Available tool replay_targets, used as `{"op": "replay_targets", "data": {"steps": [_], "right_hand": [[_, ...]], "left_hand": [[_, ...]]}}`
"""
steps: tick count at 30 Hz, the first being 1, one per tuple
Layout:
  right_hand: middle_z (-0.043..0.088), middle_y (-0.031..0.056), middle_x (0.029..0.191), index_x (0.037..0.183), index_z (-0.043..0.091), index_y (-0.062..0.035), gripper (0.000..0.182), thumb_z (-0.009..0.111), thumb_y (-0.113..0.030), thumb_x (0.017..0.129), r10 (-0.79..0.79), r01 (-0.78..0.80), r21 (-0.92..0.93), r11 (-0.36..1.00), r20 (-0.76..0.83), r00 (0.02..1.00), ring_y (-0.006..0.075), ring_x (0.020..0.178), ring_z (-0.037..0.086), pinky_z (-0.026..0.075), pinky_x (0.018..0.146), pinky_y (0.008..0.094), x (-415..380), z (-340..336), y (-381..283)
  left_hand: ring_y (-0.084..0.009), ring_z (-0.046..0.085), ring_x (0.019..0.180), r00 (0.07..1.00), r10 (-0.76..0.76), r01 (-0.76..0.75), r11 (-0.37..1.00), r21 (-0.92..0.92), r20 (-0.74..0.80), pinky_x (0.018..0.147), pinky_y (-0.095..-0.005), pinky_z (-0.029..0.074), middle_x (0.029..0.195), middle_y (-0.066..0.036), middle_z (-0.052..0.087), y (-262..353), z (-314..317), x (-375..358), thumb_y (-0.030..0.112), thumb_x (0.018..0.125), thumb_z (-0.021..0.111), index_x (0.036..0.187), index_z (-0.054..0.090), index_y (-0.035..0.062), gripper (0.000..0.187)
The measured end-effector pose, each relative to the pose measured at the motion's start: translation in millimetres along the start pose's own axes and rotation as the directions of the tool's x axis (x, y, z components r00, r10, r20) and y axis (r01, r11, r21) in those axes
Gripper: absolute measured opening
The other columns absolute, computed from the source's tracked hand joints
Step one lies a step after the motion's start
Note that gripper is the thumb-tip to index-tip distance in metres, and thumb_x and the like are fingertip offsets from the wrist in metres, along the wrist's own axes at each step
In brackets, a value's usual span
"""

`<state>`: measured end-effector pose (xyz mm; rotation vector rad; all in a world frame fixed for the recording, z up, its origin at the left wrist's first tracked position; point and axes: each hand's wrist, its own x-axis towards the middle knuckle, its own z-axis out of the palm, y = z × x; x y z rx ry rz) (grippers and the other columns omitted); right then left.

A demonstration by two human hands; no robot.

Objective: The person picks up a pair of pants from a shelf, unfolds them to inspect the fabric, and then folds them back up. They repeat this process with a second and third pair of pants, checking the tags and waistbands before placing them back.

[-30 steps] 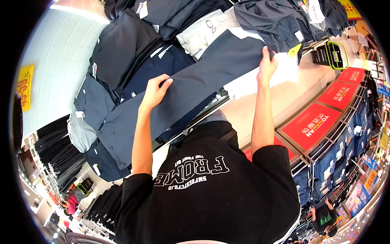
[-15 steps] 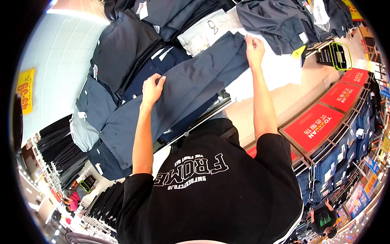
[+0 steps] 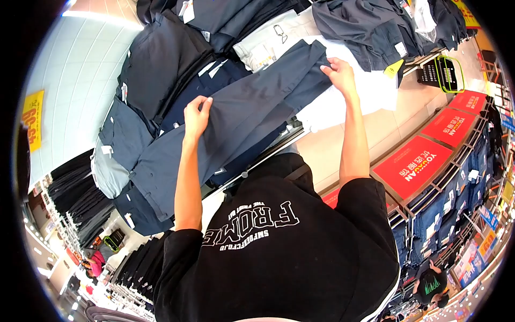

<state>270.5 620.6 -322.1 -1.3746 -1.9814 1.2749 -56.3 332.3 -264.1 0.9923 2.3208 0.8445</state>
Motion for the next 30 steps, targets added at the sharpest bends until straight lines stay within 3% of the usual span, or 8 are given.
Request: {"op": "replay_targets", "data": {"steps": [9,10,13,16,21,23,29,30], "right_hand": [[0.065,0.0045,0.103,0.094,0.064,-0.0015,0.009,0.057,-0.004,0.088,-0.291,0.071,0.694,0.717,0.205,0.934,0.0148,0.107,0.056,0.040,0.097,0.0278,-20.6,-102.0,-20.0],[0.064,0.0040,0.096,0.087,0.063,-0.0044,0.008,0.055,-0.004,0.087,0.052,-0.106,0.555,0.825,0.113,0.992,0.0152,0.102,0.057,0.042,0.092,0.0272,-25.0,-100.8,-19.6],[0.064,0.0016,0.082,0.090,0.066,-0.0041,0.012,0.054,-0.006,0.087,-0.074,0.074,0.003,0.997,0.036,0.997,0.0099,0.077,0.058,0.046,0.073,0.0234,-0.1,-110.6,79.9],[0.062,0.0027,0.075,0.092,0.066,-0.0055,0.015,0.053,-0.012,0.087,0.199,-0.204,-0.010,0.979,-0.187,0.962,0.0108,0.064,0.058,0.044,0.056,0.0239,-25.9,-75.3,63.3],[0.065,0.0157,0.073,0.090,0.062,0.0061,0.068,0.064,-0.061,0.080,0.487,-0.537,-0.070,0.841,-0.336,0.806,0.0213,0.069,0.066,0.052,0.065,0.0321,-61.3,-20.1,22.7],[0.067,0.0217,0.083,0.082,0.063,0.0041,0.078,0.065,-0.073,0.070,0.233,-0.433,-0.438,0.788,-0.438,0.868,0.0313,0.079,0.067,0.052,0.075,0.0362,-71.2,-2.3,44.9],[0.067,0.0203,0.084,0.092,0.062,0.0075,0.076,0.076,-0.063,0.068,0.125,-0.397,-0.410,0.821,-0.548,0.827,0.0333,0.086,0.065,0.050,0.081,0.0388,-102.9,15.6,53.9],[0.066,0.0175,0.085,0.093,0.061,0.0070,0.072,0.078,-0.058,0.069,0.361,-0.450,-0.113,0.886,-0.442,0.821,0.0313,0.082,0.064,0.050,0.076,0.0390,-103.4,14.7,53.8]], "left_hand": [[-0.0171,0.060,0.068,0.978,0.092,-0.133,0.966,-0.222,-0.185,0.067,-0.0316,0.048,0.076,-0.011,0.064,-14.2,-6.3,-12.5,0.019,0.087,0.065,0.092,0.065,-0.0015,0.021],[-0.0225,0.060,0.085,0.935,0.209,-0.228,0.973,-0.033,-0.287,0.078,-0.0358,0.047,0.089,-0.011,0.063,-13.4,-5.0,-18.3,0.019,0.085,0.068,0.101,0.063,0.0019,0.024],[-0.0285,0.055,0.095,0.801,0.334,-0.280,0.942,0.183,-0.497,0.087,-0.0368,0.045,0.101,-0.013,0.058,1.9,-11.2,-45.0,0.012,0.084,0.068,0.106,0.061,0.0015,0.025],[-0.0282,0.056,0.095,0.783,0.289,-0.268,0.956,0.121,-0.550,0.086,-0.0366,0.045,0.100,-0.013,0.058,-18.7,-13.6,-82.7,0.013,0.084,0.068,0.105,0.061,0.0012,0.025],[-0.0339,0.054,0.102,0.773,0.012,-0.024,1.000,-0.011,-0.635,0.090,-0.0434,0.042,0.104,-0.016,0.059,-82.6,-8.4,-167.2,0.013,0.083,0.067,0.103,0.060,0.0011,0.024],[-0.0354,0.053,0.104,0.713,-0.041,0.116,0.992,0.059,-0.700,0.091,-0.0460,0.041,0.105,-0.018,0.058,-116.2,-5.9,-197.2,0.014,0.081,0.068,0.103,0.060,0.0009,0.027],[-0.0304,0.052,0.094,0.512,-0.343,0.432,0.895,-0.109,-0.787,0.083,-0.0417,0.044,0.100,-0.015,0.054,-183.0,-2.2,-251.4,0.022,0.079,0.073,0.106,0.056,0.0010,0.038],[-0.0286,0.052,0.090,0.507,-0.348,0.413,0.901,-0.132,-0.789,0.081,-0.0404,0.044,0.098,-0.014,0.054,-188.3,-2.1,-254.2,0.022,0.080,0.073,0.105,0.056,0.0012,0.036]]}}
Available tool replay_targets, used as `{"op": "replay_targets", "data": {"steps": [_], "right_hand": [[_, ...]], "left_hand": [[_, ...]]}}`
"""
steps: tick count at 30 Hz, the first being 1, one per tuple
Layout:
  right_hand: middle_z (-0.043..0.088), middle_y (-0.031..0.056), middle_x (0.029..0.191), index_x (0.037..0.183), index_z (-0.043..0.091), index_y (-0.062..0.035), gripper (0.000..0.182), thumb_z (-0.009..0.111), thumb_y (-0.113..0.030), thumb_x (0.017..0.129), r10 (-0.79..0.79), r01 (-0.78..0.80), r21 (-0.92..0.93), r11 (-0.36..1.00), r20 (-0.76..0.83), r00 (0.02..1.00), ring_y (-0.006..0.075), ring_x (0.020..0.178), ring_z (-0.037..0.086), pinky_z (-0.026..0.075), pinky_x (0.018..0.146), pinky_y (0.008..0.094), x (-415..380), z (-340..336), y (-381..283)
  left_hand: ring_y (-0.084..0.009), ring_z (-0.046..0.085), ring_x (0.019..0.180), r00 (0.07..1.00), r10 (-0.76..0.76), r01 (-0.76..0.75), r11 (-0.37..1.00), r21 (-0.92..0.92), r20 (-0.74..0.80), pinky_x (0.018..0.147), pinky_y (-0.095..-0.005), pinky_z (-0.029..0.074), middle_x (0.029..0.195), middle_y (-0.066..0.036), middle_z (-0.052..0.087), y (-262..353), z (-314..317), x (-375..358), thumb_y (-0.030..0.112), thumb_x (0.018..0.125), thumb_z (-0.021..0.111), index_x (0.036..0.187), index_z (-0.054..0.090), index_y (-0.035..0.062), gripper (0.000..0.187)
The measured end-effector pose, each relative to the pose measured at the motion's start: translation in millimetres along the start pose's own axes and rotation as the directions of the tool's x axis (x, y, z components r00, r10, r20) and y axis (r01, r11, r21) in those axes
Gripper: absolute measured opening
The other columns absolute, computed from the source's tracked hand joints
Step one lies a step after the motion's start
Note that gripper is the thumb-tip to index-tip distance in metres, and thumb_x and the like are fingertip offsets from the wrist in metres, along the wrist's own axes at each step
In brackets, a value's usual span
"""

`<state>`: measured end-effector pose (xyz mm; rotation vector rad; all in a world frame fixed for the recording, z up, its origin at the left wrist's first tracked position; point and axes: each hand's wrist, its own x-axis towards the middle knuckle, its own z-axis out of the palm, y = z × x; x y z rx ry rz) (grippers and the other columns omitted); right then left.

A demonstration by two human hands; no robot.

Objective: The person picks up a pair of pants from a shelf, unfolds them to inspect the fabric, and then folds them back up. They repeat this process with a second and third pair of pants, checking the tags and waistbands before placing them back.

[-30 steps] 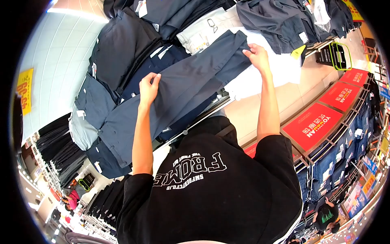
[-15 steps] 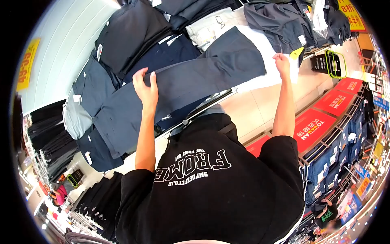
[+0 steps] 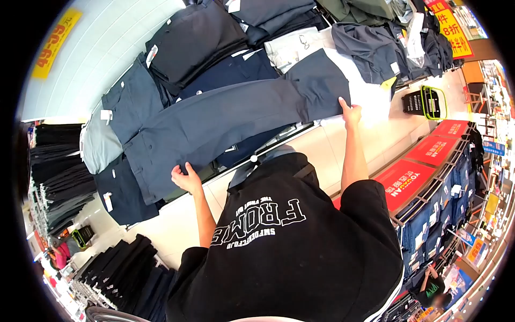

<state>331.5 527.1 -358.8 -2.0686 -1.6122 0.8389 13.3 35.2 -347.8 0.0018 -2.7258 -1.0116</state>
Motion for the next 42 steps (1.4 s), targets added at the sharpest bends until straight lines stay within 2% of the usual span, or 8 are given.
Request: {"op": "replay_targets", "data": {"steps": [5,9,16,19,21,23,31,42], "right_hand": [[0.061,0.0072,0.108,0.111,0.060,-0.0026,0.055,0.078,-0.040,0.075,0.194,-0.291,0.349,0.891,0.286,0.938,0.0230,0.096,0.055,0.042,0.082,0.0414,-16.5,-19.8,-44.8],[0.065,0.0017,0.102,0.106,0.063,-0.0031,0.020,0.065,-0.013,0.089,-0.346,0.006,0.711,0.703,0.336,0.876,0.0131,0.093,0.060,0.045,0.083,0.0262,-22.9,-32.7,-128.8],[0.065,0.0059,0.107,0.113,0.059,-0.0003,0.024,0.064,-0.012,0.092,-0.682,0.019,0.934,0.356,0.246,0.689,0.0121,0.094,0.061,0.046,0.086,0.0244,-26.4,-68.8,-253.9],[0.065,0.0052,0.105,0.109,0.058,0.0058,0.033,0.068,-0.019,0.090,-0.486,0.201,0.798,0.568,0.128,0.864,0.0128,0.095,0.060,0.046,0.085,0.0252,-3.4,-68.7,-246.6],[0.068,0.0113,0.083,0.089,0.066,0.0021,0.035,0.074,-0.032,0.082,-0.589,0.559,0.244,0.792,0.069,0.805,0.0187,0.080,0.065,0.050,0.077,0.0301,89.7,-31.4,-176.0],[0.068,0.0192,0.082,0.077,0.064,-0.0007,0.045,0.075,-0.044,0.074,-0.511,0.495,-0.335,0.802,0.045,0.859,0.0375,0.078,0.064,0.050,0.074,0.0421,114.5,7.6,-109.2],[0.063,0.0167,0.075,0.081,0.063,-0.0015,0.034,0.076,-0.033,0.076,-0.665,0.658,-0.104,0.746,-0.079,0.742,0.0326,0.073,0.062,0.048,0.069,0.0428,77.6,19.0,-71.4],[0.063,0.0181,0.087,0.088,0.065,0.0000,0.037,0.080,-0.029,0.070,-0.407,0.431,-0.199,0.880,0.153,0.901,0.0359,0.082,0.061,0.048,0.074,0.0425,61.5,7.0,-73.9]], "left_hand": [[-0.0250,0.049,0.082,0.999,-0.047,0.048,0.997,-0.055,0.017,0.075,-0.0373,0.043,0.093,-0.011,0.053,-16.7,3.4,6.5,0.021,0.082,0.071,0.100,0.056,0.0016,0.031],[-0.0237,0.049,0.081,0.997,-0.070,0.074,0.992,-0.103,0.038,0.073,-0.0358,0.043,0.090,-0.011,0.053,-18.5,2.3,7.6,0.020,0.083,0.070,0.099,0.056,0.0008,0.029],[-0.0235,0.050,0.081,0.995,-0.096,0.095,0.994,-0.055,-0.014,0.073,-0.0359,0.044,0.088,-0.011,0.054,-17.3,3.7,1.4,0.022,0.082,0.071,0.098,0.056,0.0012,0.029],[-0.0248,0.050,0.084,0.980,-0.192,0.191,0.981,-0.027,-0.060,0.077,-0.0372,0.045,0.089,-0.011,0.053,-25.5,10.2,-3.5,0.025,0.082,0.072,0.097,0.056,0.0029,0.031],[-0.0251,0.051,0.085,0.969,-0.229,0.231,0.973,0.013,-0.095,0.078,-0.0380,0.045,0.089,-0.011,0.053,-17.2,9.4,-8.9,0.026,0.082,0.072,0.097,0.056,0.0036,0.031],[-0.0262,0.051,0.086,0.957,-0.275,0.282,0.957,0.065,-0.095,0.079,-0.0391,0.045,0.091,-0.012,0.053,-16.2,11.3,-12.6,0.030,0.082,0.071,0.097,0.057,0.0041,0.033],[-0.0280,0.052,0.090,0.936,-0.351,0.350,0.929,0.118,-0.010,0.083,-0.0400,0.045,0.095,-0.014,0.054,-21.5,12.6,-18.7,0.033,0.082,0.071,0.099,0.056,0.0037,0.037],[-0.0272,0.054,0.079,0.955,-0.281,0.293,0.943,0.161,-0.093,0.074,-0.0408,0.046,0.086,-0.016,0.057,-28.3,30.5,-24.5,0.028,0.083,0.070,0.090,0.057,-0.0007,0.033]]}}
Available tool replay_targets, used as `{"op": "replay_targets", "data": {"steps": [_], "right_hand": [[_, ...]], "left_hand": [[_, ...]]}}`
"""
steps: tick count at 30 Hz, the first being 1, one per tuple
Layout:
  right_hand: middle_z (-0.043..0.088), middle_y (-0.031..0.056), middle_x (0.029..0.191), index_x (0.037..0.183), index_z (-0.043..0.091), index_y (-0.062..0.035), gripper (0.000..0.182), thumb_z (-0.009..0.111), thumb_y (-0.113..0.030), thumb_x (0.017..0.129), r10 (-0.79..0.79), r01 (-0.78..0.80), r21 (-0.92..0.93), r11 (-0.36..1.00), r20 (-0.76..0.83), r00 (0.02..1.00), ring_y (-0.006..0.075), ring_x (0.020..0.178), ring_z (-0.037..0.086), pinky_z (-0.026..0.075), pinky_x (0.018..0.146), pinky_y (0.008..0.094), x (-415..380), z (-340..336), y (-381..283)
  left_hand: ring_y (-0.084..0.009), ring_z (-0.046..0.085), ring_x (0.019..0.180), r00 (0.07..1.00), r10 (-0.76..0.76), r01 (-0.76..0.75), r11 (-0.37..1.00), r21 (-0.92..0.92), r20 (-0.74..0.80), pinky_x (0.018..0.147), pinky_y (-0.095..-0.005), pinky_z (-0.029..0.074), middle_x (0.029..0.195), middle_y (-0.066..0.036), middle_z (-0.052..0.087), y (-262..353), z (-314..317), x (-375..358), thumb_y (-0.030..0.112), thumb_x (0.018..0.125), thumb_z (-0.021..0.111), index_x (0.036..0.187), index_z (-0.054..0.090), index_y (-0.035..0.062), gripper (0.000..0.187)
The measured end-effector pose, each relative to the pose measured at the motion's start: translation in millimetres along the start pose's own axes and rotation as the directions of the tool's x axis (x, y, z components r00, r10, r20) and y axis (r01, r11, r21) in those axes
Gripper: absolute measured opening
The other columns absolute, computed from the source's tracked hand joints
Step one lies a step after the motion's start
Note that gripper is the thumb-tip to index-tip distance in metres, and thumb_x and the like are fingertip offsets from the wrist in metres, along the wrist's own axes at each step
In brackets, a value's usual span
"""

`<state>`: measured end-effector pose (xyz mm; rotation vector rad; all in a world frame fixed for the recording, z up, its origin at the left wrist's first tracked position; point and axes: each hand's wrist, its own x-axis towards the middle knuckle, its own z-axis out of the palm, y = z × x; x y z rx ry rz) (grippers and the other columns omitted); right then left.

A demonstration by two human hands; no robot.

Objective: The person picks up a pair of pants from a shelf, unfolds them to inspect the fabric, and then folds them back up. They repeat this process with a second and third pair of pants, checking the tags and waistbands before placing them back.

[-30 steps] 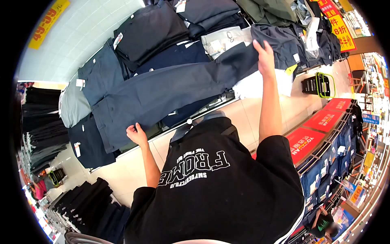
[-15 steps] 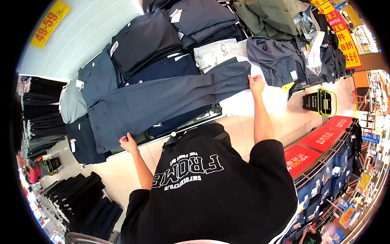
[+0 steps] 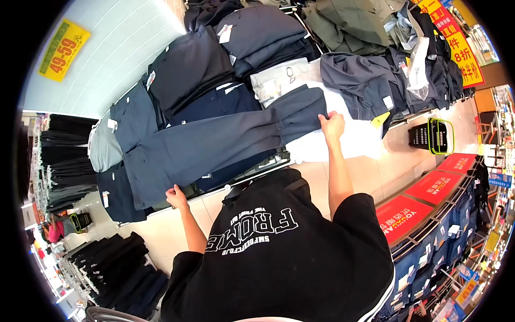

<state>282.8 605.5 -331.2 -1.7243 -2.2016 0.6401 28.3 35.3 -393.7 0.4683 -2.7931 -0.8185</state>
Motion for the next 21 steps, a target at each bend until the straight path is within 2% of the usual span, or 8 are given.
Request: {"op": "replay_targets", "data": {"steps": [2,4,6,9,14,18,20,21], "right_hand": [[0.063,0.0184,0.090,0.090,0.065,-0.0002,0.035,0.079,-0.026,0.071,-0.014,0.015,-0.018,1.000,0.059,0.998,0.0364,0.085,0.061,0.048,0.076,0.0426,3.6,0.5,-0.6],[0.061,0.0171,0.091,0.090,0.065,-0.0011,0.025,0.075,-0.019,0.075,-0.511,0.576,0.136,0.806,-0.329,0.794,0.0363,0.089,0.059,0.046,0.080,0.0420,-2.0,-15.1,-33.3],[0.061,0.0145,0.092,0.092,0.064,-0.0005,0.019,0.070,-0.013,0.080,-0.580,0.633,0.318,0.706,-0.255,0.774,0.0323,0.091,0.058,0.045,0.083,0.0372,-12.6,-34.7,-71.7],[0.060,0.0112,0.090,0.096,0.063,-0.0001,0.020,0.068,-0.015,0.084,-0.594,0.471,0.597,0.650,0.012,0.804,0.0236,0.086,0.058,0.045,0.079,0.0304,-20.6,-53.3,-104.4],[0.061,0.0032,0.084,0.096,0.061,-0.0003,0.020,0.066,-0.018,0.088,-0.592,0.443,0.689,0.573,-0.026,0.806,0.0119,0.080,0.055,0.043,0.074,0.0264,12.4,-59.0,-99.9],[0.059,0.0019,0.079,0.094,0.061,-0.0007,0.020,0.067,-0.018,0.087,-0.527,0.311,0.697,0.646,0.113,0.842,0.0089,0.073,0.051,0.043,0.065,0.0256,38.5,-30.3,-26.9],[0.058,0.0038,0.079,0.095,0.062,-0.0004,0.023,0.071,-0.019,0.084,-0.409,0.247,0.455,0.855,0.301,0.861,0.0105,0.070,0.052,0.043,0.064,0.0261,48.2,2.3,22.8],[0.057,0.0061,0.081,0.096,0.062,0.0014,0.029,0.075,-0.020,0.080,-0.416,0.306,0.450,0.839,0.168,0.894,0.0131,0.070,0.054,0.045,0.065,0.0273,39.2,6.9,27.0]], "left_hand": [[-0.0253,0.057,0.070,0.991,0.081,-0.077,0.996,0.041,-0.102,0.067,-0.0407,0.048,0.078,-0.015,0.061,-2.3,2.0,-1.1,0.026,0.082,0.072,0.084,0.058,-0.0024,0.032],[-0.0299,0.051,0.088,0.996,-0.040,0.046,0.996,-0.077,0.077,0.081,-0.0408,0.044,0.092,-0.017,0.054,-5.6,-0.3,0.4,0.029,0.085,0.068,0.091,0.057,0.0002,0.031],[-0.0301,0.051,0.087,0.995,-0.041,0.047,0.996,-0.070,0.087,0.081,-0.0409,0.044,0.091,-0.017,0.054,-8.1,1.2,-0.3,0.029,0.085,0.068,0.091,0.058,0.0001,0.031],[-0.0302,0.052,0.087,0.994,-0.010,0.016,0.998,-0.056,0.105,0.080,-0.0412,0.044,0.089,-0.017,0.055,-15.0,5.1,-0.4,0.029,0.085,0.068,0.090,0.059,-0.0002,0.031],[-0.0292,0.051,0.086,0.993,-0.016,0.032,0.990,-0.139,0.114,0.080,-0.0412,0.044,0.090,-0.017,0.056,-21.9,6.4,-1.2,0.028,0.086,0.067,0.089,0.059,-0.0007,0.030],[-0.0288,0.051,0.085,0.991,-0.020,0.037,0.991,-0.130,0.133,0.080,-0.0410,0.043,0.089,-0.016,0.056,-20.3,2.6,-2.8,0.027,0.087,0.067,0.089,0.059,-0.0011,0.030],[-0.0276,0.052,0.082,0.991,-0.002,0.025,0.985,-0.171,0.135,0.078,-0.0402,0.044,0.086,-0.015,0.057,-18.9,0.0,-6.3,0.026,0.086,0.067,0.088,0.059,-0.0015,0.029],[-0.0276,0.052,0.082,0.991,-0.007,0.030,0.985,-0.169,0.134,0.078,-0.0402,0.044,0.086,-0.015,0.057,-18.5,-0.8,-6.7,0.026,0.086,0.067,0.088,0.059,-0.0015,0.029]]}}
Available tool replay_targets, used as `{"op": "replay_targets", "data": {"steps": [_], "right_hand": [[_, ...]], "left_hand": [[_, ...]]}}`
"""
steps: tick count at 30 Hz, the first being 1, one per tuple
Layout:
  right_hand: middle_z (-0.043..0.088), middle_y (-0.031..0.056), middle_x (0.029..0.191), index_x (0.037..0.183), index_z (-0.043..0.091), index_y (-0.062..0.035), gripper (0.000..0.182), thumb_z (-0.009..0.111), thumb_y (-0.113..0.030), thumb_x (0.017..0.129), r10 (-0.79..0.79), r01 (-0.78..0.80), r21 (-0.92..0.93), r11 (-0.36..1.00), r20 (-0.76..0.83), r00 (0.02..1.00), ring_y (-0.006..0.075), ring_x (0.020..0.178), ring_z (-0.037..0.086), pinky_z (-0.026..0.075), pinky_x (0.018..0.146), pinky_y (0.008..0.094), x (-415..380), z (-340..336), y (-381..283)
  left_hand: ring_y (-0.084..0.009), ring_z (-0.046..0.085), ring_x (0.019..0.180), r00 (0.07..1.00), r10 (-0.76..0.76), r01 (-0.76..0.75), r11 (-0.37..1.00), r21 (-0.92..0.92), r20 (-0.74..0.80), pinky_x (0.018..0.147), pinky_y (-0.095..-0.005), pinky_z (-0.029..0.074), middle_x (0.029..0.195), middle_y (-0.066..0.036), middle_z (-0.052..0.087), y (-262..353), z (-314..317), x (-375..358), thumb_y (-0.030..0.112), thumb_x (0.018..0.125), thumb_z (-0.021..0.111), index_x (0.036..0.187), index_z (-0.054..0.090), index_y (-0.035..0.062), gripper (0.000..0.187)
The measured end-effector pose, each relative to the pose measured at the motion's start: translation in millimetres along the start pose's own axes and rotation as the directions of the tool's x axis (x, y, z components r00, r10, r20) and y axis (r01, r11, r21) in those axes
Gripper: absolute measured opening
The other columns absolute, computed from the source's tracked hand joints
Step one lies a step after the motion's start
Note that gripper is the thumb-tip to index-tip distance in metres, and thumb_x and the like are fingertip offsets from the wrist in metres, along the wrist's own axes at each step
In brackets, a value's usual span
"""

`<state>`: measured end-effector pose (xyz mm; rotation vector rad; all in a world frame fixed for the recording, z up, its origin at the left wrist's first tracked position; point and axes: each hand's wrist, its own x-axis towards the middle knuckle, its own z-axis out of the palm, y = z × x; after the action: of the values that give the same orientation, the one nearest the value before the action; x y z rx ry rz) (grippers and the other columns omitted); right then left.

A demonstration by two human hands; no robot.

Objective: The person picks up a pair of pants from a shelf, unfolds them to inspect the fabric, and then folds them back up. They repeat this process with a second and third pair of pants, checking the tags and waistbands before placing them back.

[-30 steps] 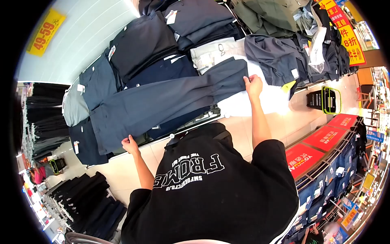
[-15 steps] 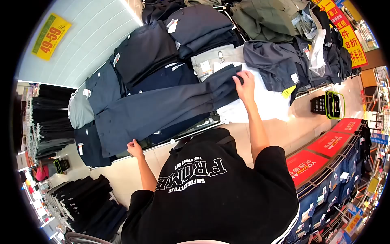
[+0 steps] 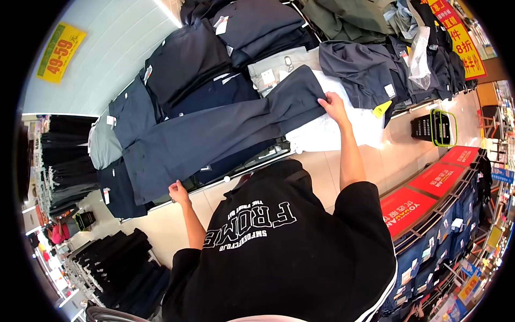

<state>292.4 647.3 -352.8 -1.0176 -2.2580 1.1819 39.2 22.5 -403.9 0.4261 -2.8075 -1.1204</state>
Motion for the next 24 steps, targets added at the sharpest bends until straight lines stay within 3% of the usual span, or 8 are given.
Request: {"op": "replay_targets", "data": {"steps": [2,6,9,12,14,18,19,24], "right_hand": [[0.058,0.0084,0.083,0.098,0.062,0.0033,0.034,0.077,-0.020,0.078,-0.043,0.045,0.008,0.999,-0.132,0.990,0.0161,0.073,0.056,0.046,0.066,0.0293,-5.0,1.6,4.7],[0.059,0.0098,0.085,0.099,0.063,0.0039,0.037,0.078,-0.021,0.077,-0.023,0.033,0.080,0.996,-0.123,0.992,0.0173,0.076,0.056,0.046,0.068,0.0296,-15.7,1.4,-16.2],[0.063,0.0135,0.093,0.098,0.065,0.0030,0.040,0.079,-0.026,0.075,-0.128,0.115,-0.099,0.988,-0.134,0.983,0.0246,0.081,0.059,0.047,0.074,0.0330,-24.3,1.7,-20.5],[0.065,0.0163,0.100,0.096,0.068,0.0013,0.041,0.079,-0.031,0.075,-0.352,0.268,-0.361,0.893,-0.191,0.916,0.0337,0.096,0.059,0.044,0.087,0.0419,-25.5,2.7,-10.8],[0.063,0.0138,0.098,0.100,0.066,0.0023,0.041,0.078,-0.031,0.078,-0.111,0.089,-0.189,0.978,-0.110,0.988,0.0279,0.091,0.060,0.047,0.080,0.0346,-24.5,2.3,-7.4],[0.059,0.0104,0.093,0.101,0.064,0.0027,0.037,0.075,-0.027,0.082,-0.200,0.152,-0.243,0.958,-0.187,0.962,0.0217,0.078,0.057,0.047,0.072,0.0309,-25.7,6.5,-8.6],[0.060,0.0093,0.093,0.101,0.064,0.0029,0.037,0.075,-0.026,0.082,-0.083,0.047,-0.204,0.978,-0.172,0.982,0.0184,0.077,0.056,0.046,0.070,0.0288,-27.4,5.0,-11.2],[0.060,0.0071,0.085,0.098,0.062,0.0052,0.039,0.077,-0.027,0.081,-0.034,0.014,-0.130,0.991,-0.156,0.987,0.0144,0.071,0.051,0.044,0.068,0.0260,-27.4,3.4,-1.0]], "left_hand": [[-0.0262,0.053,0.078,1.000,-0.005,0.005,1.000,-0.018,0.027,0.075,-0.0394,0.045,0.084,-0.015,0.057,1.9,-1.5,0.6,0.025,0.086,0.068,0.087,0.059,-0.0015,0.028],[-0.0225,0.054,0.067,1.000,0.018,-0.018,1.000,-0.006,0.001,0.066,-0.0370,0.046,0.073,-0.013,0.059,9.0,-3.3,1.7,0.022,0.085,0.069,0.082,0.059,-0.0036,0.027],[-0.0163,0.054,0.060,0.995,0.096,-0.096,0.995,-0.026,-0.017,0.058,-0.0360,0.047,0.066,-0.009,0.062,7.7,-2.3,0.6,0.021,0.081,0.073,0.078,0.061,-0.0030,0.027],[-0.0228,0.057,0.062,0.991,0.113,-0.115,0.993,-0.024,-0.068,0.061,-0.0397,0.048,0.067,-0.012,0.061,-15.6,10.5,6.8,0.024,0.077,0.076,0.079,0.062,0.0004,0.027],[-0.0294,0.055,0.073,0.998,0.049,-0.048,0.999,0.023,-0.032,0.070,-0.0439,0.047,0.073,-0.014,0.059,-10.1,8.5,5.7,0.026,0.079,0.073,0.080,0.061,0.0013,0.027],[-0.0307,0.051,0.092,0.997,-0.067,0.068,0.998,-0.002,0.046,0.083,-0.0410,0.044,0.083,-0.013,0.059,-3.0,4.9,1.5,0.025,0.083,0.069,0.087,0.060,0.0022,0.025],[-0.0294,0.050,0.094,0.995,-0.081,0.082,0.997,-0.013,0.064,0.083,-0.0398,0.043,0.086,-0.013,0.058,-2.1,4.3,1.1,0.024,0.084,0.068,0.088,0.059,0.0024,0.024],[-0.0289,0.050,0.091,0.998,-0.056,0.056,0.998,-0.008,0.034,0.082,-0.0392,0.043,0.084,-0.013,0.055,13.2,-0.1,-8.6,0.024,0.084,0.068,0.088,0.058,0.0016,0.024]]}}
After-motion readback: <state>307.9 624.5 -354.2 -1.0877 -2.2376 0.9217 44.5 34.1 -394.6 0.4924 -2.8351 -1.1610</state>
